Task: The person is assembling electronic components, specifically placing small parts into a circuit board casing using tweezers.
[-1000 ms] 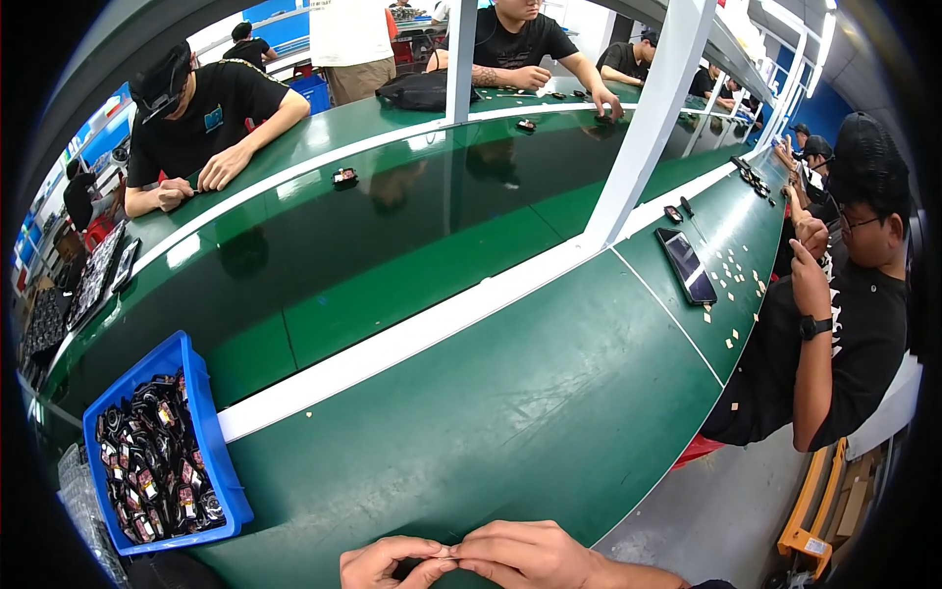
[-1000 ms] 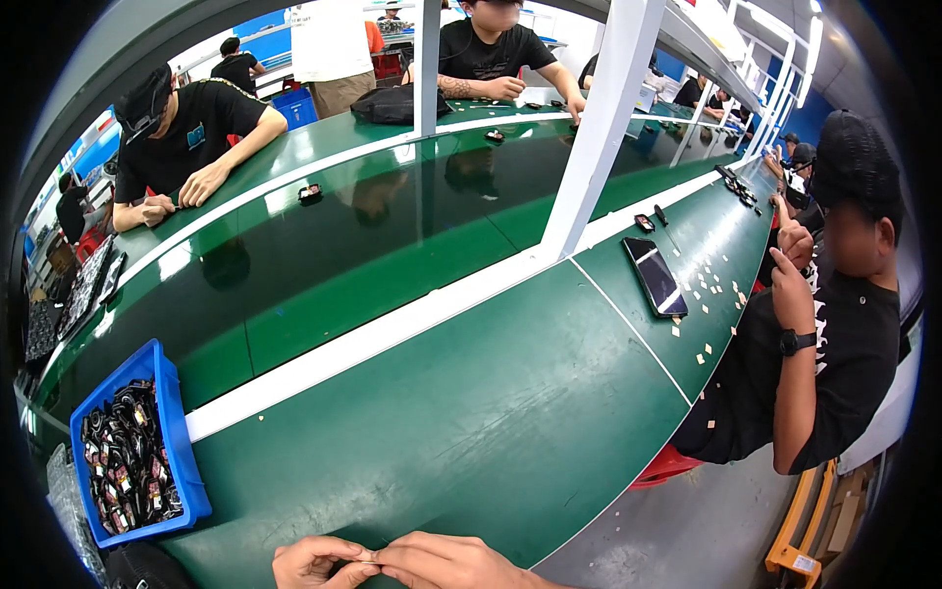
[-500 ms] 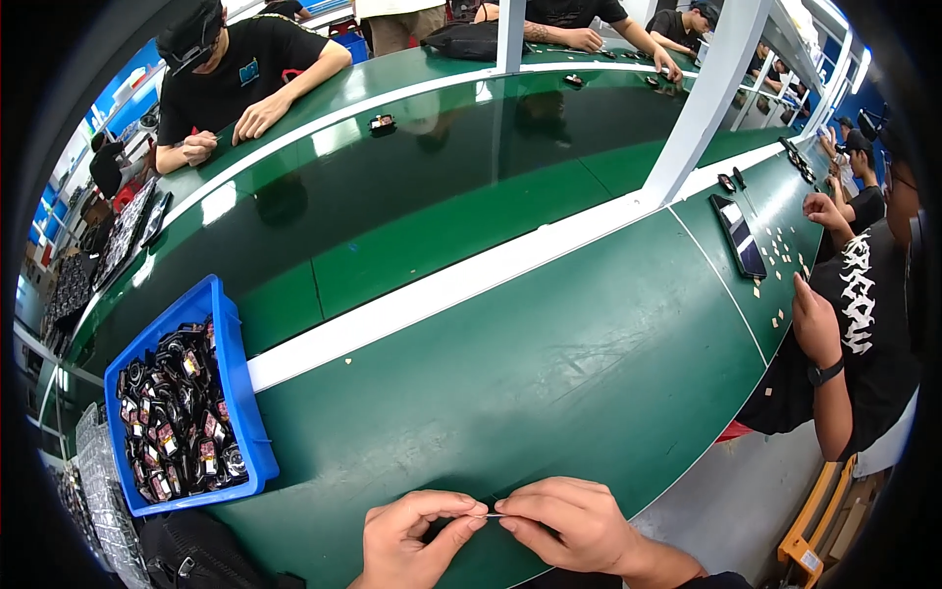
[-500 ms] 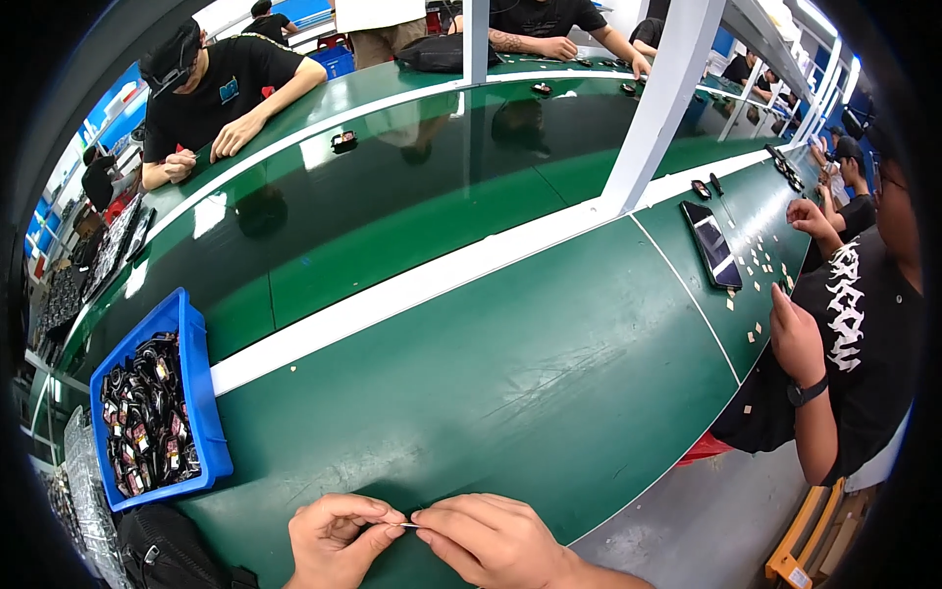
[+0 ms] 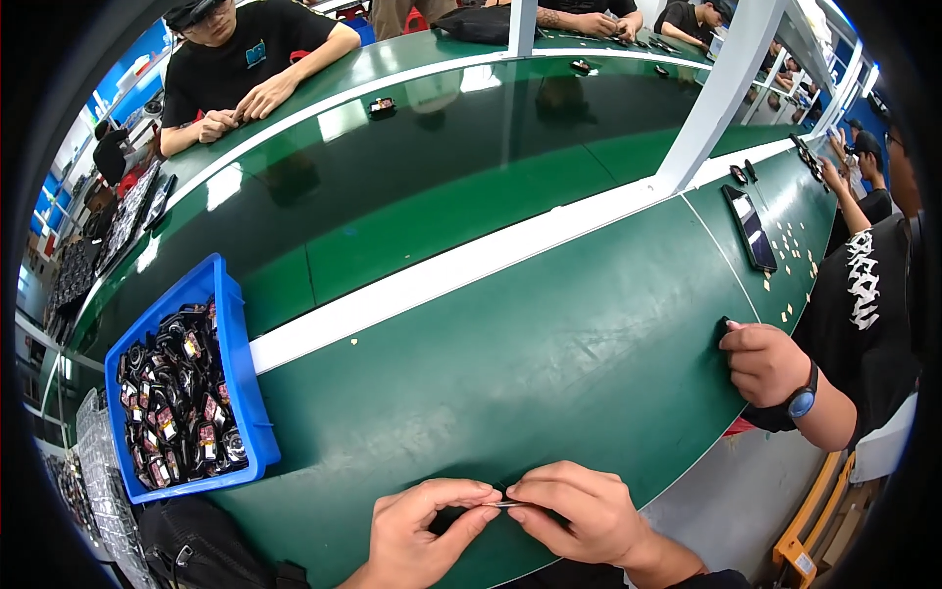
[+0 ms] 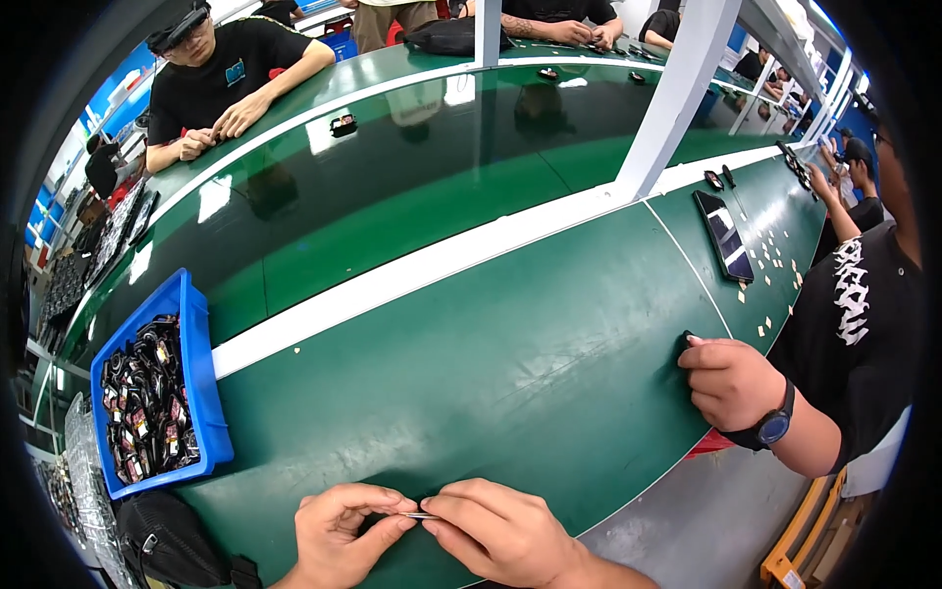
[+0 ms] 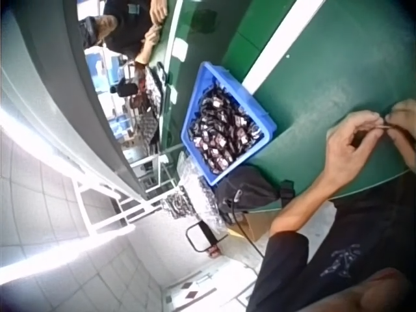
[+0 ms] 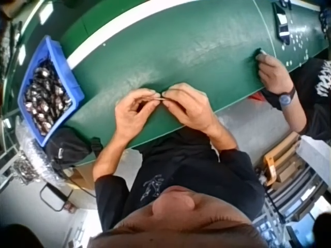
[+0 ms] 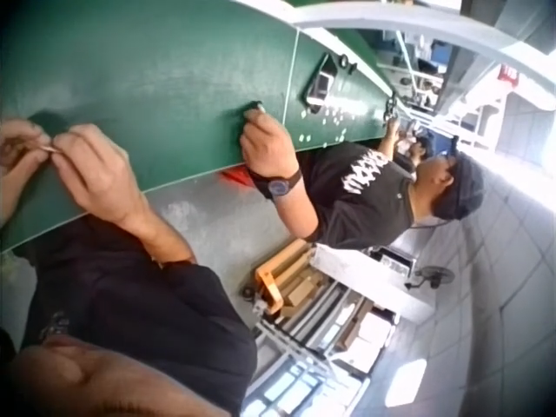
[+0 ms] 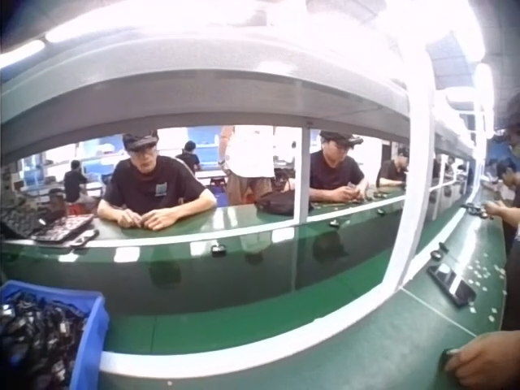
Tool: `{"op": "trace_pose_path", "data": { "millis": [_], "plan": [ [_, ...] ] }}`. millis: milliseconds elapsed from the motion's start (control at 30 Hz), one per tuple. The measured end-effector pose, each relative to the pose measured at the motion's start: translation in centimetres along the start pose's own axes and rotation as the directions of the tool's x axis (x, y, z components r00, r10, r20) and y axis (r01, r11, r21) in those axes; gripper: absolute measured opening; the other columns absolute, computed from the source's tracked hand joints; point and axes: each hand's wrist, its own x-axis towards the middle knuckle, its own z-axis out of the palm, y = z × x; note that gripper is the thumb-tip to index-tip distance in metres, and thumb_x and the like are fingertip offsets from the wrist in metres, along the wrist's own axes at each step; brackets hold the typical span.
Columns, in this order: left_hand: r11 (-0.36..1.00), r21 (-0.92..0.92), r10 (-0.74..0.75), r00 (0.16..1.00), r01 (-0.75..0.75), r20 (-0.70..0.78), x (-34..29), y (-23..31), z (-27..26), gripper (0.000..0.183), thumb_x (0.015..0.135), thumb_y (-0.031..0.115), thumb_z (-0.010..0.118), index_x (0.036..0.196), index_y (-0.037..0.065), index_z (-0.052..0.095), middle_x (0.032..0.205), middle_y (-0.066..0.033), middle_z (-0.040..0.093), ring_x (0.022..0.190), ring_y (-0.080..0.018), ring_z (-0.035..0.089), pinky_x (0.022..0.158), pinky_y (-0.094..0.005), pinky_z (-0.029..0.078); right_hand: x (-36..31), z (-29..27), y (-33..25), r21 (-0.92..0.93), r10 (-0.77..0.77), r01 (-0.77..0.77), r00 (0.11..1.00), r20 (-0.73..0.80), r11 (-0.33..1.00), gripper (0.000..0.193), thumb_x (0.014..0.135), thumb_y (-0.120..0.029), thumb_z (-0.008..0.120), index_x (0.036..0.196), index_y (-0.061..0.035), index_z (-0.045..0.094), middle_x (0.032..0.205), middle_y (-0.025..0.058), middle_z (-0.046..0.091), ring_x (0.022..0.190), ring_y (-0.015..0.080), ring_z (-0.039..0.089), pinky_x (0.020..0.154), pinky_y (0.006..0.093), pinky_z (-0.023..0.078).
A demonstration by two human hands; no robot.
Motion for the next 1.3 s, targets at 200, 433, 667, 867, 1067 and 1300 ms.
{"op": "trace_pose_path", "data": {
  "millis": [200,433,667,867,1067,1300],
  "plan": [
    [0.989,-0.070,-0.127,0.991,0.129,0.032,-0.3,1.1,0.1,0.029,0.090,-0.010,0.069,0.118,-0.005,0.063,0.107,-0.0132,0.072,0.100,-0.0185,0.070,0.091,-0.0296,0.056,0.0,-0.1,0.0,-0.004,-0.009,0.009,1.000,0.010,1.000,0.020,0.078,-0.003,0.082,0.096,-0.0006,0.072,0.092,0.0097,0.072,0.069,0.0197,0.069,0.059,0.0281,0.056],
    [0.992,-0.089,-0.098,0.995,0.095,-0.030,-0.7,0.7,0.2,0.029,0.089,-0.011,0.070,0.117,-0.005,0.064,0.107,-0.0130,0.073,0.100,-0.0177,0.070,0.090,-0.0298,0.057,-0.8,-0.3,0.3,0.036,-0.020,0.021,0.999,-0.040,0.999,0.020,0.078,-0.002,0.081,0.096,-0.0013,0.072,0.090,0.0090,0.072,0.064,0.0193,0.067,0.058,0.0288,0.056],
    [0.856,0.490,0.236,0.968,-0.163,-0.090,1.2,3.3,-0.5,0.014,0.084,-0.007,0.072,0.098,-0.004,0.074,0.115,-0.0182,0.072,0.113,-0.0315,0.068,0.101,-0.0384,0.051,-1.3,-4.1,2.2,-0.362,0.028,-0.152,0.945,-0.327,0.920,0.021,0.080,-0.002,0.077,0.100,-0.0046,0.072,0.095,0.0100,0.067,0.068,0.0244,0.066,0.058,0.0324,0.054],
    [0.840,0.499,0.292,0.953,-0.215,-0.081,1.1,3.0,-0.8,0.016,0.085,-0.006,0.072,0.101,-0.003,0.073,0.115,-0.0191,0.072,0.119,-0.0331,0.066,0.101,-0.0397,0.050,-2.3,-10.9,5.4,-0.503,0.199,-0.660,0.695,-0.691,0.559,0.030,0.091,-0.017,0.071,0.118,-0.0035,0.068,0.119,0.0165,0.060,0.069,0.0315,0.065,0.067,0.0414,0.053],
    [0.842,0.489,0.290,0.955,-0.229,-0.053,1.2,3.1,-0.2,0.016,0.085,-0.005,0.073,0.101,-0.002,0.073,0.111,-0.0178,0.072,0.114,-0.0317,0.068,0.099,-0.0385,0.052,-1.9,-10.9,6.0,-0.488,0.262,-0.629,0.736,-0.624,0.605,0.021,0.086,-0.017,0.078,0.096,-0.0036,0.066,0.126,0.0165,0.063,0.071,0.0293,0.070,0.064,0.0381,0.055],
    [0.806,0.514,0.336,0.942,-0.293,0.010,0.9,2.9,0.4,0.019,0.082,-0.006,0.075,0.100,-0.002,0.073,0.109,-0.0176,0.072,0.109,-0.0316,0.070,0.094,-0.0380,0.054,-2.1,-7.9,4.7,-0.439,0.207,-0.439,0.851,-0.482,0.784,0.022,0.080,-0.009,0.081,0.088,-0.0043,0.062,0.107,0.0118,0.067,0.065,0.0260,0.069,0.056,0.0355,0.055]
  ]
}}
